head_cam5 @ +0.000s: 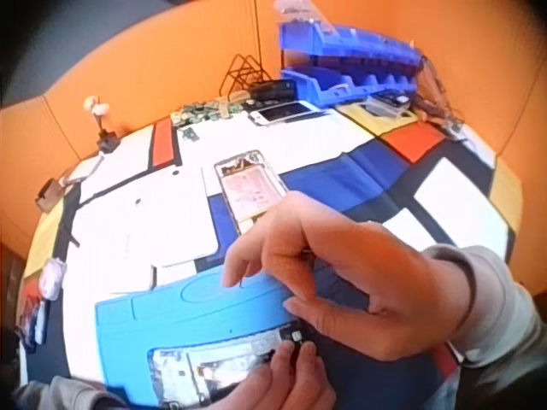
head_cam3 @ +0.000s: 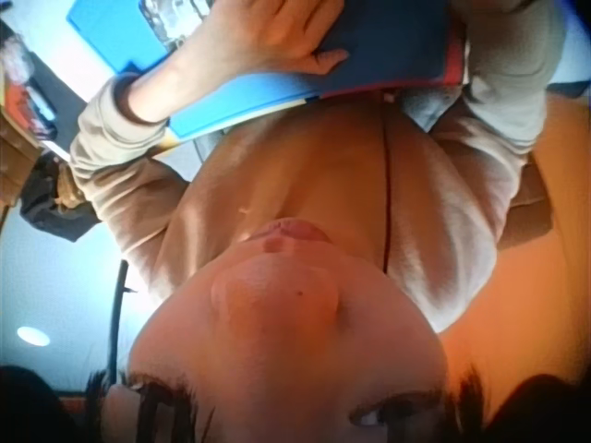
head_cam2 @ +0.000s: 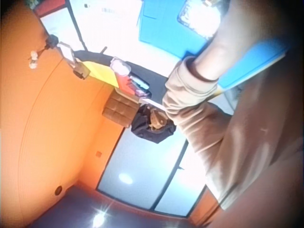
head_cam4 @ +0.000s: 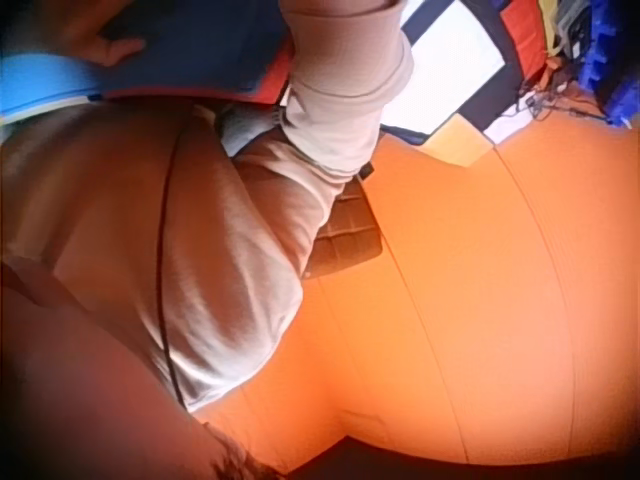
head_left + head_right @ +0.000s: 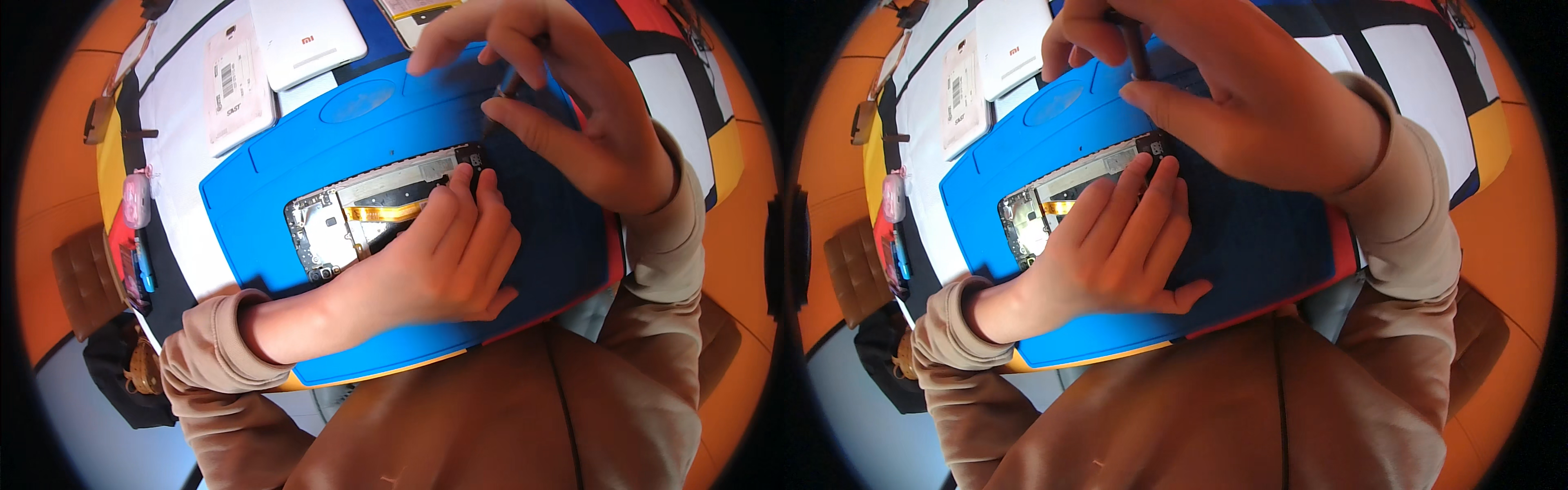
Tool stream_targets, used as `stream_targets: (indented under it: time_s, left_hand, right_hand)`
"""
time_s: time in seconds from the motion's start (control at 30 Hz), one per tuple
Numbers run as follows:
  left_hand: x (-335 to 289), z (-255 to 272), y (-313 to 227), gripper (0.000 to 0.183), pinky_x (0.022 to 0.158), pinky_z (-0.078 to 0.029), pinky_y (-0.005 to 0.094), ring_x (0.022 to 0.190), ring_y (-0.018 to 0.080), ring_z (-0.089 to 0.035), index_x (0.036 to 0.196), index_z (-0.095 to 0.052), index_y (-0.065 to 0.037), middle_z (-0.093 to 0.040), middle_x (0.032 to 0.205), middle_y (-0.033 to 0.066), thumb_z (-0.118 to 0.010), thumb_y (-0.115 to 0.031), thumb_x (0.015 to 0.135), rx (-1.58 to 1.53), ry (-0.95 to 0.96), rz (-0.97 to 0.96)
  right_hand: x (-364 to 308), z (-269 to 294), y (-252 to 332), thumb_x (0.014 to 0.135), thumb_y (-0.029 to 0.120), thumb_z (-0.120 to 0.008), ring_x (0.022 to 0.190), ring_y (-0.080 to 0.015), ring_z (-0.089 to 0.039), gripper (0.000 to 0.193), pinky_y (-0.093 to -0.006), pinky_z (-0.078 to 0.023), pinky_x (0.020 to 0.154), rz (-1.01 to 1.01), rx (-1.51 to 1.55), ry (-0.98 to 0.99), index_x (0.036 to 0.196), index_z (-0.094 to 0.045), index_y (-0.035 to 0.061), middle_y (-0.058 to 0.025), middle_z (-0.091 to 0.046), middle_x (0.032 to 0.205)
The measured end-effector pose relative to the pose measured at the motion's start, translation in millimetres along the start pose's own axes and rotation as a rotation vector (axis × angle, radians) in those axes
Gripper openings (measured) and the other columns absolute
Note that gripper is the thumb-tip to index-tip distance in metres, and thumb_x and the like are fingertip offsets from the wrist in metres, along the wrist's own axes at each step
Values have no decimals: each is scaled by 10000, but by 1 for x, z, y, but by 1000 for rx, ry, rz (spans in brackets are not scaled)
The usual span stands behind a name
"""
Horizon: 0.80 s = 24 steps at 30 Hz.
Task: The person disassembles and reassembles two smartphones on a blue mat. They use a screwdriver to remove screws, detach internal components, and then reattach parts and secure the back cover. The process is repeated for a second phone.
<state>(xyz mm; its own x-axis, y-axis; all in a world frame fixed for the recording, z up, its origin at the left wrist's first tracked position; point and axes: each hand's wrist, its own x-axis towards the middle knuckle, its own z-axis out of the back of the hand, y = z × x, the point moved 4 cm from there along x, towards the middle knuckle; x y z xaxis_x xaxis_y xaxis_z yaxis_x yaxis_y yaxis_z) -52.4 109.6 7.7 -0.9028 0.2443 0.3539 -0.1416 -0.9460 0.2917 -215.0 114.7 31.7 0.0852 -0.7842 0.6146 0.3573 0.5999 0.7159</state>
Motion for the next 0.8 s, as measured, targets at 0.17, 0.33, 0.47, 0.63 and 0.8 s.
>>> stream_targets:
  time_s: [0.17, 0.33, 0.47, 0.63, 0.8]
  left_hand:
    - [-3, -1, -2, 571, 786, -504, 303, 1007, 288, -691, 924, -708, -30, -697, 1084, 182, -530, -569, 867, 50, 15, -29]
    - [-6, -5, -3, 528, 804, -492, 290, 999, 268, -683, 927, -686, -42, -686, 1097, 155, -518, -542, 897, 132, 12, -35]
    - [-7, -8, -4, 524, 802, -483, 289, 986, 269, -681, 925, -668, -45, -685, 1085, 142, -487, -537, 922, 232, -4, -84]
    - [-8, -7, -3, 515, 789, -476, 299, 969, 277, -678, 918, -660, -44, -681, 1063, 151, -482, -527, 930, 201, 2, -95]
    - [-10, -9, -4, 501, 782, -474, 311, 958, 282, -677, 912, -658, -43, -678, 1051, 160, -494, -517, 923, 198, -12, -87]
  right_hand:
    - [10, -7, 11, 882, -80, -586, 920, -203, -632, 213, -270, -503, 788, 151, -191, -26, 934, -432, 58, -169, -613, 1014]
    - [16, -2, 28, 832, -127, -543, 961, -218, -625, 274, -329, -461, 848, -26, -454, 237, 938, -384, 68, -253, -643, 1156]
    - [5, -2, 13, 850, -134, -595, 948, -210, -622, 302, -316, -468, 878, -43, -534, 28, 936, -374, 51, -270, -646, 1131]
    - [-1, -3, 12, 833, -149, -596, 948, -224, -625, 317, -320, -469, 886, -31, -497, -50, 928, -372, 54, -280, -649, 1118]
    - [6, -7, 13, 807, -142, -567, 991, -240, -612, 311, -348, -434, 935, -36, -411, 56, 930, -370, 65, -295, -650, 1107]
